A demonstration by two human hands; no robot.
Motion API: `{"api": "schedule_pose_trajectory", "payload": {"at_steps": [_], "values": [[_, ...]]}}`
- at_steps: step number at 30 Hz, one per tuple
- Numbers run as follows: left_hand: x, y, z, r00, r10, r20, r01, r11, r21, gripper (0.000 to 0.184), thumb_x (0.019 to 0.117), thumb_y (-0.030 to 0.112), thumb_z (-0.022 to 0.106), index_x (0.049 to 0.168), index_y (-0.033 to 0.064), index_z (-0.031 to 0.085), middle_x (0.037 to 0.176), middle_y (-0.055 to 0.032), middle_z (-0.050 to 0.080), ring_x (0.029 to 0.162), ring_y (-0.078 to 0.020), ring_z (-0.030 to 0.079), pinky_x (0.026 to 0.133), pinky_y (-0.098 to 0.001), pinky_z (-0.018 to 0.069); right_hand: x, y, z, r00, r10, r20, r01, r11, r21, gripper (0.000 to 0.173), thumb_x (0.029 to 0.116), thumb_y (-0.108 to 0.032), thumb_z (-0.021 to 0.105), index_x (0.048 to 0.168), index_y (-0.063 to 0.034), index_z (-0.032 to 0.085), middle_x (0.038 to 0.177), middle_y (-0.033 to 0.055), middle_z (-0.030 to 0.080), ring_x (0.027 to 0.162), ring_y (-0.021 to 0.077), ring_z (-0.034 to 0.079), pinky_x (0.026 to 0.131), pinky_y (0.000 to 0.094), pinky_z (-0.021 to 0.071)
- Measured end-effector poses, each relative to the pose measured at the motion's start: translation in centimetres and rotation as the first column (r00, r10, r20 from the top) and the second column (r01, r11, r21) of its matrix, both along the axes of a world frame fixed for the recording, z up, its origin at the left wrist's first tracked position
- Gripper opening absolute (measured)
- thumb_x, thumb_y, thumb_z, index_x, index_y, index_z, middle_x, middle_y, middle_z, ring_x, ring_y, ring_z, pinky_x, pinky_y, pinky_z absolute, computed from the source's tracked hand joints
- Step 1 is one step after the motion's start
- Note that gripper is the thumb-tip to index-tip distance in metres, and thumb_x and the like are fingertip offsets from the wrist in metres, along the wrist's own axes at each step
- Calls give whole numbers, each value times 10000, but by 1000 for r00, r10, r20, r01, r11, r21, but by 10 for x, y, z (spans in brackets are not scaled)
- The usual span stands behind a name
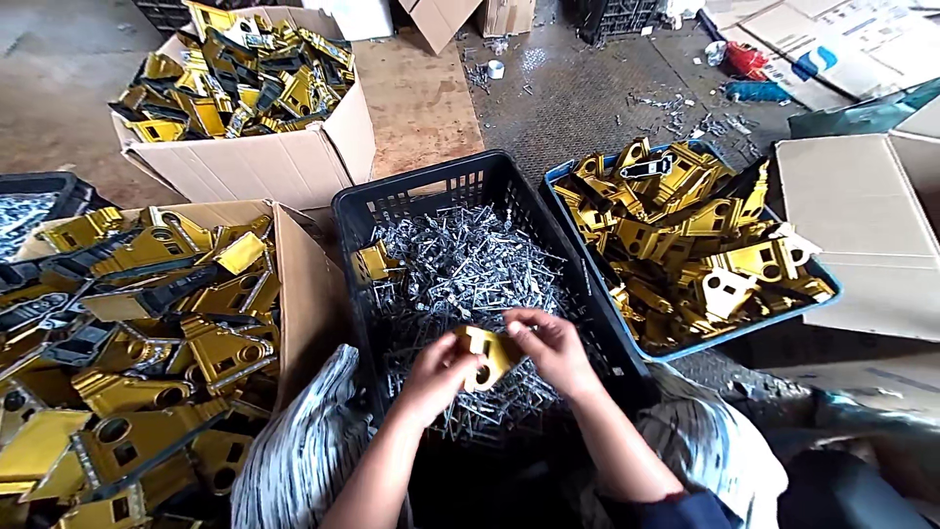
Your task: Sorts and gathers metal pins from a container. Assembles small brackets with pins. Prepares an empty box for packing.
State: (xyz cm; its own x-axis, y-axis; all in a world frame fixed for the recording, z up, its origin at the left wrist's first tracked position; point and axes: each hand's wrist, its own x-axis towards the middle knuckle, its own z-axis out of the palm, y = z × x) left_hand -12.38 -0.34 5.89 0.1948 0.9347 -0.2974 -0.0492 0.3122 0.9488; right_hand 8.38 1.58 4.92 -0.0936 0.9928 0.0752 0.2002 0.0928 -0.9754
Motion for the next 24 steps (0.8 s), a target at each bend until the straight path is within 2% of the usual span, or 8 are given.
{"api": "schedule_pose_trajectory", "payload": {"at_steps": [4, 7, 9, 11, 14, 17, 21, 24], "values": [[-31, 23, 27, 757, 603, 251, -602, 793, -90, 273, 1063, 92, 411, 1306, -12, 479, 1093, -135, 614, 958, -211, 655, 842, -412, 583, 47, 17, 4, 918, -296, 265, 308, 951, -5, 268, 1004, -197, 652, 1223, -51, 705, 1105, 94, 740, 877, 174, 715, 799, 408, 596], [-74, 41, 54, 364, 704, 611, -850, 519, -93, 374, 1111, 340, 220, 1363, 122, 388, 1179, -102, 590, 1145, -252, 626, 1002, -514, 519, 77, 23, 28, 818, -313, 483, 364, 931, -14, 282, 1020, -254, 643, 1222, -69, 706, 1105, 117, 743, 920, 255, 722, 854, 521, 573], [-94, 43, 66, 257, 690, 677, -891, 440, -110, 663, 1067, 573, 110, 1508, 113, 294, 1406, -141, 541, 1311, -291, 563, 1083, -524, 472, 104, 33, 46, 713, -170, 680, 298, 952, -75, 341, 1022, -322, 642, 1263, -90, 704, 1139, 155, 736, 1019, 362, 711, 891, 652, 533], [-99, 39, 69, 322, 685, 653, -849, 514, -121, 879, 989, 713, 2, 1574, 90, 208, 1583, -153, 392, 1427, -298, 458, 1133, -500, 432, 135, 50, 56, 588, -99, 803, 329, 936, -125, 360, 1006, -388, 653, 1236, -124, 734, 1126, 202, 736, 1050, 458, 690, 870, 754, 487], [-83, 35, 62, 468, 652, 596, -749, 651, -125, 875, 981, 701, -59, 1599, 151, 226, 1590, -130, 401, 1431, -284, 460, 1135, -501, 424, 193, 73, 51, 440, -131, 889, 546, 824, -149, 426, 1005, -391, 641, 1203, -26, 736, 1186, 347, 668, 1156, 592, 594, 924, 813, 407], [-60, 34, 49, 572, 609, 550, -676, 729, -104, 812, 1024, 613, -55, 1532, 144, 372, 1451, -102, 564, 1317, -266, 576, 1074, -493, 477, 251, 72, 14, 316, -121, 941, 668, 733, -129, 440, 987, -351, 628, 1124, 61, 703, 1160, 402, 641, 1127, 616, 595, 868, 817, 428], [-38, 39, 39, 679, 574, 457, -614, 786, -74, 647, 1089, 500, 80, 1378, 128, 524, 1247, -48, 685, 1142, -219, 674, 979, -454, 539, 274, 61, -18, 413, -36, 910, 636, 727, -259, 594, 979, -320, 700, 1471, -41, 518, 1352, 391, 557, 1301, 590, 498, 1046, 764, 364], [-26, 38, 31, 776, 521, 355, -549, 836, -27, 462, 1106, 363, 198, 1308, 157, 559, 1138, 14, 718, 1035, -160, 702, 922, -397, 566, 275, 72, -16, 321, -72, 944, 709, 679, -189, 438, 1025, -342, 609, 1282, 8, 665, 1295, 380, 605, 1254, 587, 541, 992, 779, 388]]}}
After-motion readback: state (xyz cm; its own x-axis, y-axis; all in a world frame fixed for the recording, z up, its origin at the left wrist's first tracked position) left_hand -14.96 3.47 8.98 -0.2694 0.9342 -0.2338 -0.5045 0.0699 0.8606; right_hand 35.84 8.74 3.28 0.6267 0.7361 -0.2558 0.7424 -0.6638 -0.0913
